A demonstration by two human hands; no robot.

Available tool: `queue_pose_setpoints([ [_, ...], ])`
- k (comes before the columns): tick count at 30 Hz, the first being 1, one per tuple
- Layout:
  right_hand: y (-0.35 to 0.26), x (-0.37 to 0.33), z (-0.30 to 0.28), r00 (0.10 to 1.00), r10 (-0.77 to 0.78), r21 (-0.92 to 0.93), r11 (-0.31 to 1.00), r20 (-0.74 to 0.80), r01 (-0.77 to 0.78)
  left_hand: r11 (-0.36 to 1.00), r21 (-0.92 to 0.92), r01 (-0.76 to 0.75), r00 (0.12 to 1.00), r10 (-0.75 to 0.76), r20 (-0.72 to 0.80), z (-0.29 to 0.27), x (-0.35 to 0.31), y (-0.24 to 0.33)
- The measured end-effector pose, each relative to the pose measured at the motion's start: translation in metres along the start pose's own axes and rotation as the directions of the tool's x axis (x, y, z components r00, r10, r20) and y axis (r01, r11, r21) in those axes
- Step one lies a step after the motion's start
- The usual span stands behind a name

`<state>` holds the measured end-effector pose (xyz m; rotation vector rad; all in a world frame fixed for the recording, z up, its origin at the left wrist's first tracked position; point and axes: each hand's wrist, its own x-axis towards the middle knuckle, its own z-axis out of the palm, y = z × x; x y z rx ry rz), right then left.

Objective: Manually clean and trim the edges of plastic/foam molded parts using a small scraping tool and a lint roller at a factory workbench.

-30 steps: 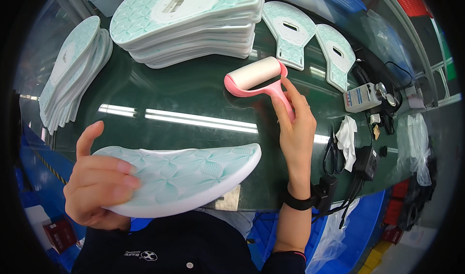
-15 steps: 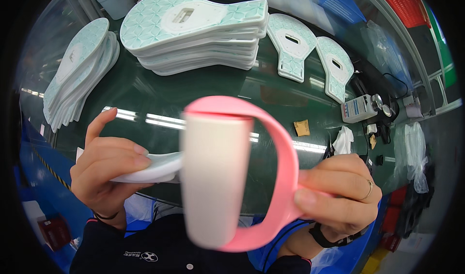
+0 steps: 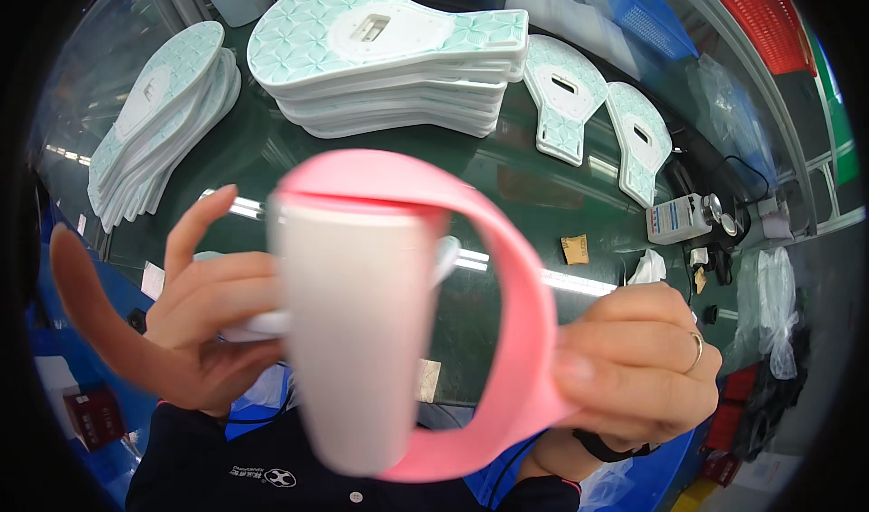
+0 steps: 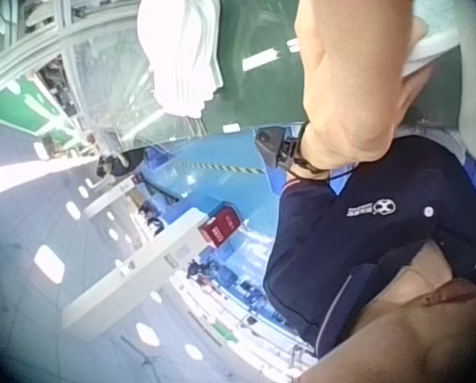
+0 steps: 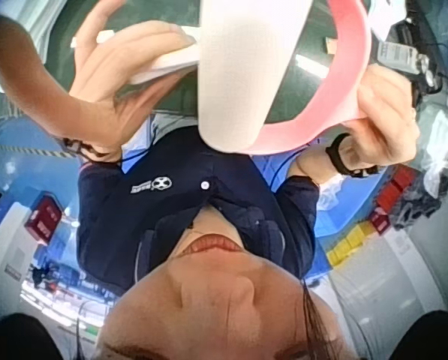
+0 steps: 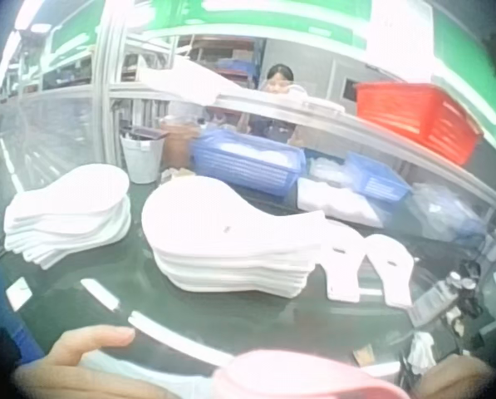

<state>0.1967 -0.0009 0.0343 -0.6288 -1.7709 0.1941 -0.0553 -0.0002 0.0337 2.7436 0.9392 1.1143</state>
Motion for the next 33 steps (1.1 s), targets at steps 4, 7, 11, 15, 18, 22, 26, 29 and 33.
queue_pose_setpoints([
  [4, 0.015, -0.008, -0.044, 0.862, 0.286, -0.385, 0.915, 0.419, -0.116, 0.988, 0.028, 0.15, 0.979, -0.144, -0.147, -0.001, -0.009, -0.002],
  [7, 0.038, -0.033, -0.042, 0.806, 0.566, -0.334, 0.804, 0.174, -0.492, 0.98, -0.057, 0.189, 0.979, -0.184, 0.087, -0.021, -0.006, 0.008],
  [11, 0.067, -0.046, -0.023, 0.673, 0.739, -0.255, 0.657, 0.035, -0.709, 0.96, -0.146, 0.238, 0.967, -0.22, 0.127, -0.026, -0.01, 0.013],
  [15, 0.074, -0.052, -0.014, 0.644, 0.765, -0.374, 0.597, -0.001, -0.71, 0.955, -0.179, 0.237, 0.964, -0.209, 0.162, -0.029, -0.011, 0.011],
  [18, 0.057, -0.04, -0.004, 0.775, 0.631, -0.452, 0.68, -0.04, -0.577, 0.979, -0.087, 0.187, 0.978, -0.177, 0.114, -0.027, -0.012, 0.015],
  [22, 0.005, -0.009, 0.016, 0.916, 0.326, -0.23, 0.934, 0.234, -0.273, 0.988, -0.028, 0.15, 0.987, -0.151, -0.045, 0.016, 0.003, 0.016],
  [26, -0.014, -0.003, 0.055, 0.914, 0.208, -0.027, 0.977, 0.349, -0.212, 1.0, 0.02, 0.016, 0.992, -0.013, -0.125, -0.007, -0.004, 0.021],
  [29, -0.006, -0.012, 0.046, 0.901, 0.29, 0.017, 0.95, 0.323, -0.312, 0.999, -0.002, 0.037, 0.999, -0.037, -0.028, 0.003, 0.006, 0.009],
  [33, 0.004, -0.026, 0.047, 0.935, 0.32, 0.184, 0.921, 0.152, -0.345, 0.915, -0.299, 0.271, 0.939, -0.319, -0.124, 0.013, -0.016, 0.0],
])
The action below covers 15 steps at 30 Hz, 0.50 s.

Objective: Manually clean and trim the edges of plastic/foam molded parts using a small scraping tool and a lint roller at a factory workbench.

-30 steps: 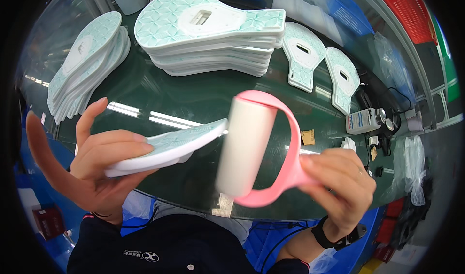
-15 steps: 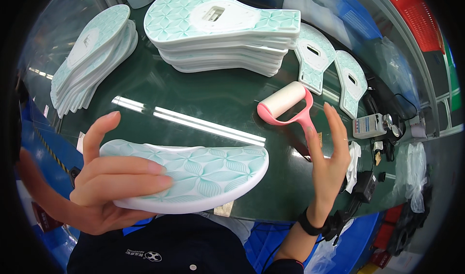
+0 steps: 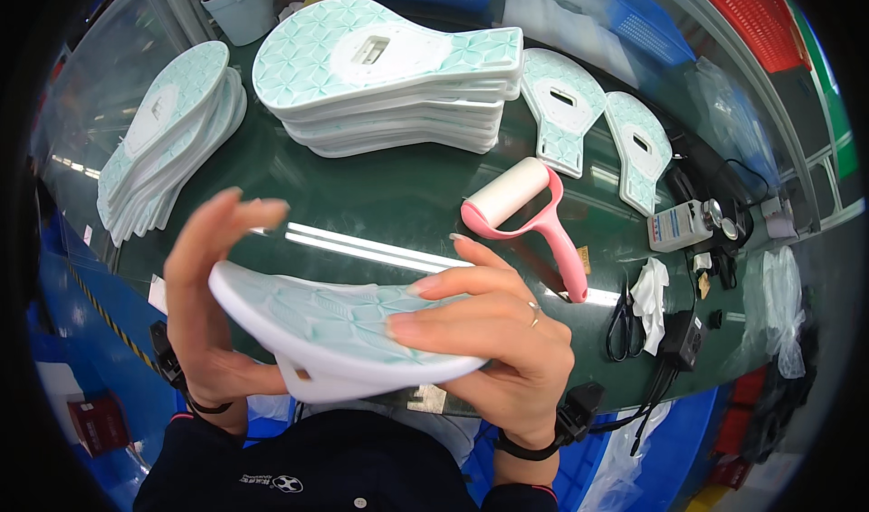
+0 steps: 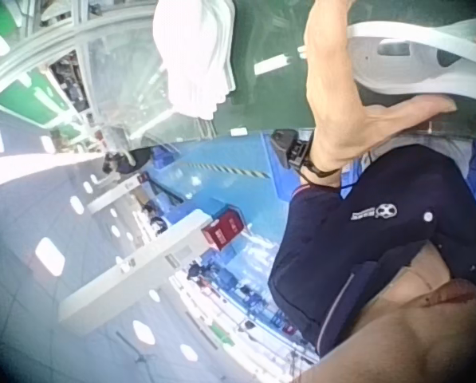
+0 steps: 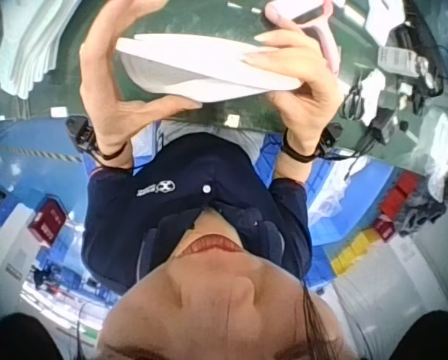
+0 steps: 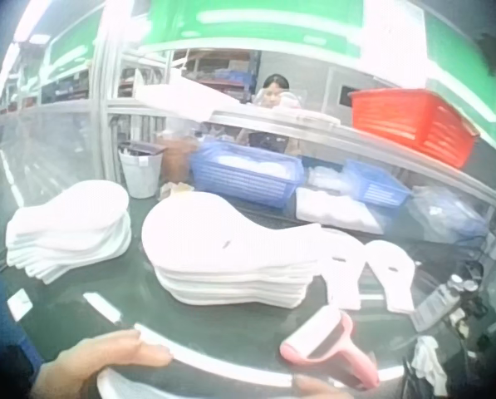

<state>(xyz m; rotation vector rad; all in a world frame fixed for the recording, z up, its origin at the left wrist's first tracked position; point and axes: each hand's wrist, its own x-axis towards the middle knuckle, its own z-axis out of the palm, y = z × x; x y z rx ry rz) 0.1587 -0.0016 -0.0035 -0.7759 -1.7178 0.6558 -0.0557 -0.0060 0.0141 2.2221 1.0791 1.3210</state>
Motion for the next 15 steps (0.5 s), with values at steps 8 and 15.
queue_pose_setpoints([
  [8, 0.016, -0.01, 0.005, 0.988, 0.091, 0.311, 0.949, -0.122, -0.049, 0.997, -0.047, -0.069, 0.993, 0.064, -0.1, 0.013, 0.003, 0.009],
  [15, 0.014, -0.011, 0.0, 0.992, 0.062, 0.257, 0.966, -0.111, -0.032, 0.996, -0.002, -0.085, 0.993, 0.085, -0.083, 0.013, 0.004, 0.009],
])
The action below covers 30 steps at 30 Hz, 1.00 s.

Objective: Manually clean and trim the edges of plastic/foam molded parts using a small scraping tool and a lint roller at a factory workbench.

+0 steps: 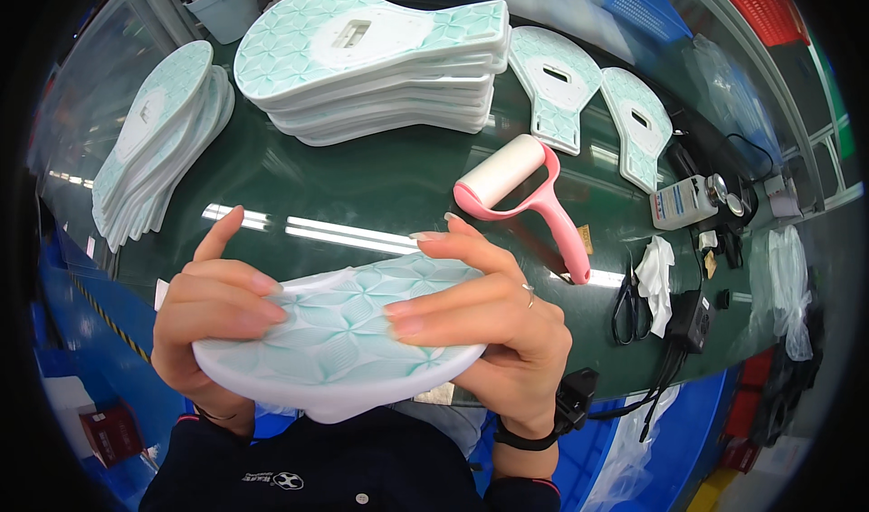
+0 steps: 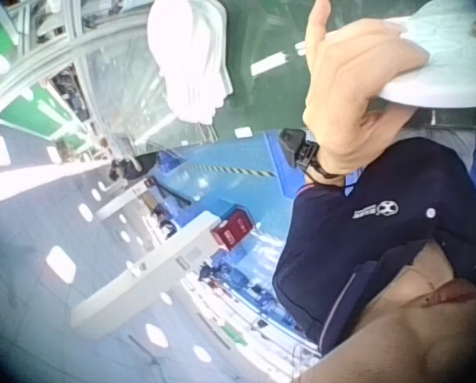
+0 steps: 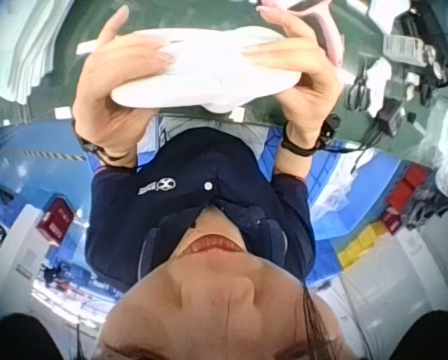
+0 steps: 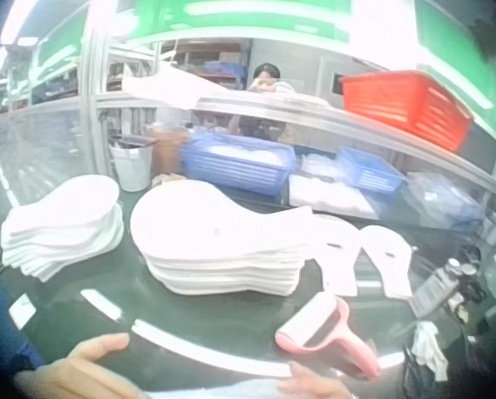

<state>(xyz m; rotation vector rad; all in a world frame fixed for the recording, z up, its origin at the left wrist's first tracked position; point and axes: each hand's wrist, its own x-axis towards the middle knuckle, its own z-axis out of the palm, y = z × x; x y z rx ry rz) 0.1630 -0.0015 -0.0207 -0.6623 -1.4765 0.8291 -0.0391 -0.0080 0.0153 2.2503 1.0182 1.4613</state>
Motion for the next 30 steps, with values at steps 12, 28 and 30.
queue_pose_setpoints([
  [12, -0.014, 0.004, 0.007, 0.994, -0.111, -0.214, 0.97, 0.014, 0.111, 0.987, -0.138, 0.076, 0.997, -0.079, -0.016, -0.007, -0.012, -0.006],
  [28, -0.022, 0.009, -0.005, 0.988, -0.007, -0.316, 0.947, 0.156, 0.057, 0.993, -0.106, -0.051, 0.991, 0.063, 0.121, -0.008, 0.005, -0.004],
  [30, -0.023, 0.009, -0.008, 0.982, 0.02, -0.32, 0.947, 0.185, 0.042, 0.919, -0.31, 0.242, 0.956, -0.172, 0.237, -0.008, 0.004, -0.003],
])
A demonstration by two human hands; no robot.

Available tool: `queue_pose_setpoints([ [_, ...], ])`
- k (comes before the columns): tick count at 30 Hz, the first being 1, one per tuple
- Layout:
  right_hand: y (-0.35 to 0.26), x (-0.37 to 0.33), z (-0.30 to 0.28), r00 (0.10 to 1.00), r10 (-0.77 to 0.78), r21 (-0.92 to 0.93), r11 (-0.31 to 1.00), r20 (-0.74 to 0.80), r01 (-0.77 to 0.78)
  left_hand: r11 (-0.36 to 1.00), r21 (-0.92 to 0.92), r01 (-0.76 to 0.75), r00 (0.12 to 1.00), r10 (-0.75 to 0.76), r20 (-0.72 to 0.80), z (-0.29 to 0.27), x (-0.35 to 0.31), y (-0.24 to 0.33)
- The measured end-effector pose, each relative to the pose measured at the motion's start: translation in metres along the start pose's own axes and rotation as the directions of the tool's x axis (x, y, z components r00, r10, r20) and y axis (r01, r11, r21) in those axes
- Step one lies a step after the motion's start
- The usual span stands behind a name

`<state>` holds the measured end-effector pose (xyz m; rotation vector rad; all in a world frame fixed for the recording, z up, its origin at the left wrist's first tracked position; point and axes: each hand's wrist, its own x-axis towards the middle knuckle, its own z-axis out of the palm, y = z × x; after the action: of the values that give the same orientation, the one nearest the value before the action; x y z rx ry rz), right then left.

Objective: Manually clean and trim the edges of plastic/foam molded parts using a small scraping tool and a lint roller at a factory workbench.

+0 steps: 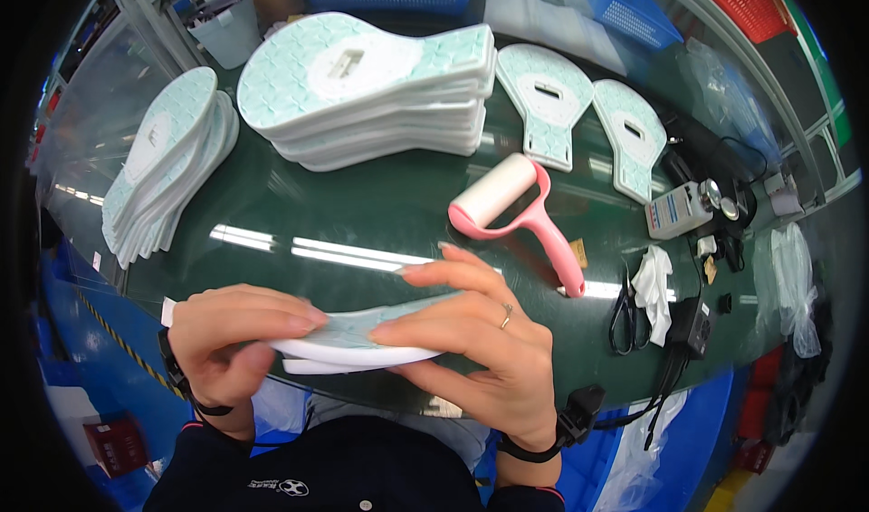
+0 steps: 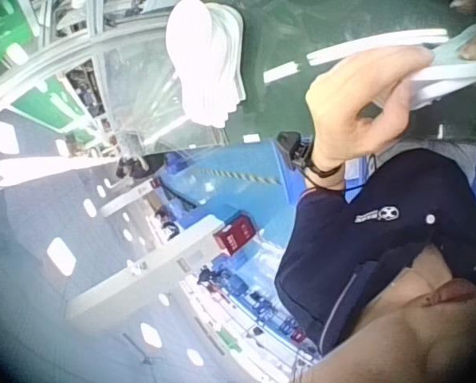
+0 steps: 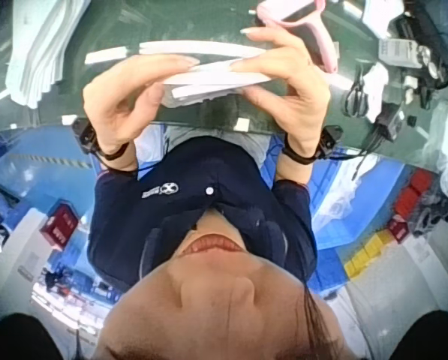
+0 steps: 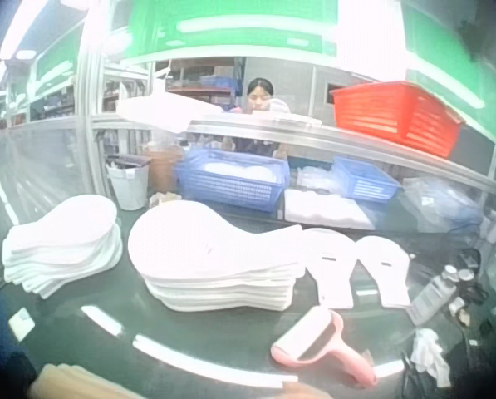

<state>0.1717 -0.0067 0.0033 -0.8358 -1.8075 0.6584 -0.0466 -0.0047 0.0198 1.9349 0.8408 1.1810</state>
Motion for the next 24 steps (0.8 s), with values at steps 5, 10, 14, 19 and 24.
queue_pose_setpoints([
  [5, 0.006, 0.003, 0.002, 0.999, 0.041, 0.08, 0.996, 0.027, -0.044, 0.994, 0.048, 0.1, 0.953, -0.109, 0.284, -0.013, 0.021, -0.007],
  [10, 0.002, 0.012, 0.004, 0.923, 0.372, 0.551, 0.793, -0.099, -0.261, 0.995, 0.093, 0.043, 0.998, -0.039, -0.044, -0.018, 0.035, 0.016],
  [14, 0.007, 0.007, -0.002, 0.837, 0.378, 0.567, 0.616, 0.396, -0.547, 0.872, -0.481, -0.095, 0.866, -0.166, -0.472, -0.029, 0.053, 0.018],
  [19, -0.001, 0.03, 0.011, 0.7, 0.369, 0.41, 0.609, 0.611, -0.679, 0.866, -0.445, -0.228, 0.77, -0.12, -0.627, -0.065, 0.064, -0.002],
  [24, 0.025, 0.089, -0.019, 0.939, 0.34, 0.322, 0.895, -0.046, -0.309, 0.949, -0.277, -0.148, 0.7, -0.097, -0.707, -0.079, 0.074, -0.05],
])
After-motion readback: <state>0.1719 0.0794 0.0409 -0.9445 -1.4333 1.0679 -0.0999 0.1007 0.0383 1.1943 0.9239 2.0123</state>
